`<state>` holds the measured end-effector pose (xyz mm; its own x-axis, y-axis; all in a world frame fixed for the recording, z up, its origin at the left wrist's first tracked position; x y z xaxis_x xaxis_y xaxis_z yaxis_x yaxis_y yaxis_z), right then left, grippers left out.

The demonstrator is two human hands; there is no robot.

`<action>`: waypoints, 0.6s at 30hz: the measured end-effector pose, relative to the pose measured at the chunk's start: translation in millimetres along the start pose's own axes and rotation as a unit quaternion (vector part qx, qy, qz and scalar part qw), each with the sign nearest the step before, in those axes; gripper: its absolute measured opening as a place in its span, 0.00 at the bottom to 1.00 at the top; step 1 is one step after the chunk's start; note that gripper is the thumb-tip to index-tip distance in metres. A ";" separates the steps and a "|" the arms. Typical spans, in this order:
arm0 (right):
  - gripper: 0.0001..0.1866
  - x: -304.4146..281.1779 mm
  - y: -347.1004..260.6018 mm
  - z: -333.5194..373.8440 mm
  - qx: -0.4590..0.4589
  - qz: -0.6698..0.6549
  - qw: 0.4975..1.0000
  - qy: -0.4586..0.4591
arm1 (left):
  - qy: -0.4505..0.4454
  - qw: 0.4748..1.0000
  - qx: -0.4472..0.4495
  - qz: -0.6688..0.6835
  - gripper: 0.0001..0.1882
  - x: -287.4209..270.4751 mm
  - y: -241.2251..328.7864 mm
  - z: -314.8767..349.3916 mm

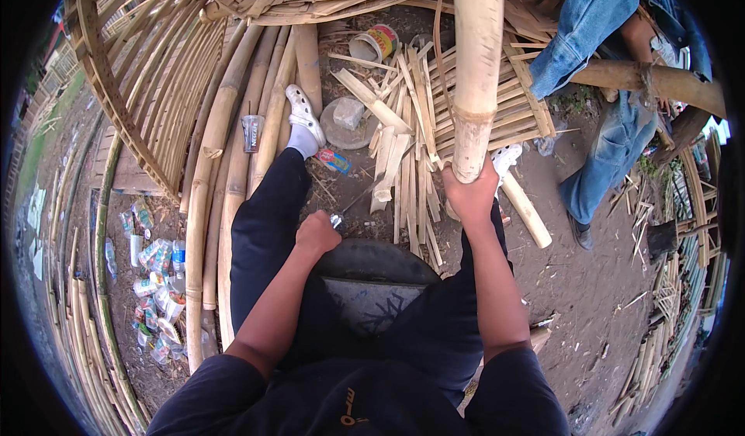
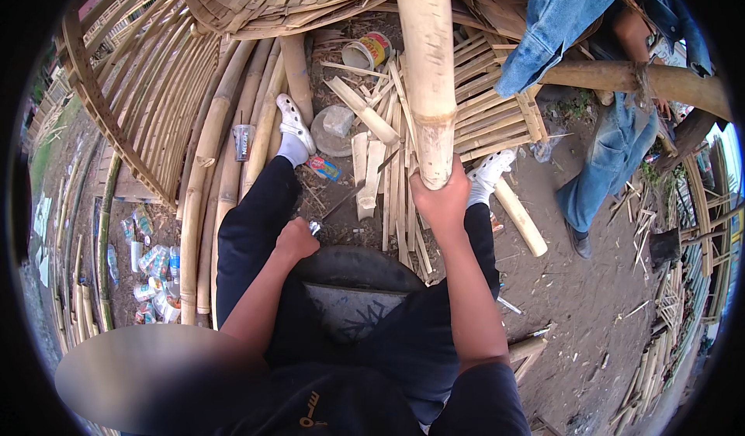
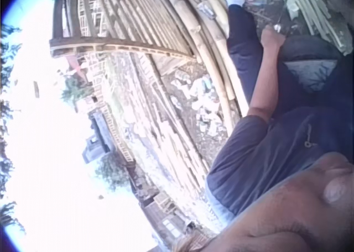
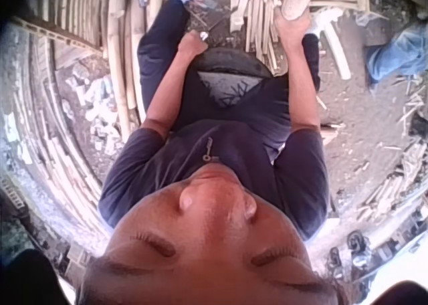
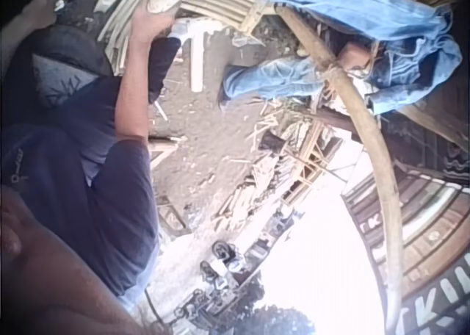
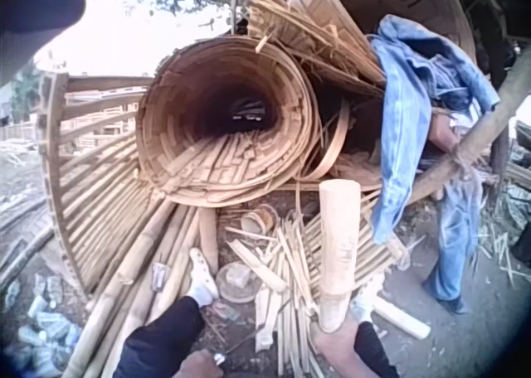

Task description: The person uses a hammer and a knife to construct a bamboo basket, hammering small bamboo strips into place and using a knife to trim the bamboo.

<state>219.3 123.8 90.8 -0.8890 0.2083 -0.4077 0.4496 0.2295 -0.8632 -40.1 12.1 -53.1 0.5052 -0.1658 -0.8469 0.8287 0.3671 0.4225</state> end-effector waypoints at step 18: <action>0.20 15.8 111.2 11.6 0.158 0.368 0.894 -0.200 | -0.028 0.999 0.018 -0.024 0.17 4.5 15.2 -14.0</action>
<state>254.2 141.6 -15.1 -0.3509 -0.1784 -0.9193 0.9349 -0.1225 -0.3331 -28.6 29.7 -55.0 0.4759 -0.2335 -0.8479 0.8603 0.3240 0.3936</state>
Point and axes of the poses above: each hand's wrist, its own z-axis away from the middle knuckle, its own x-axis out of the palm, y = z × x, the point moved 3 cm from there along -z, towards the middle knuckle, and after that the axes turned 9 degrees about x, right-handed, at the moved point
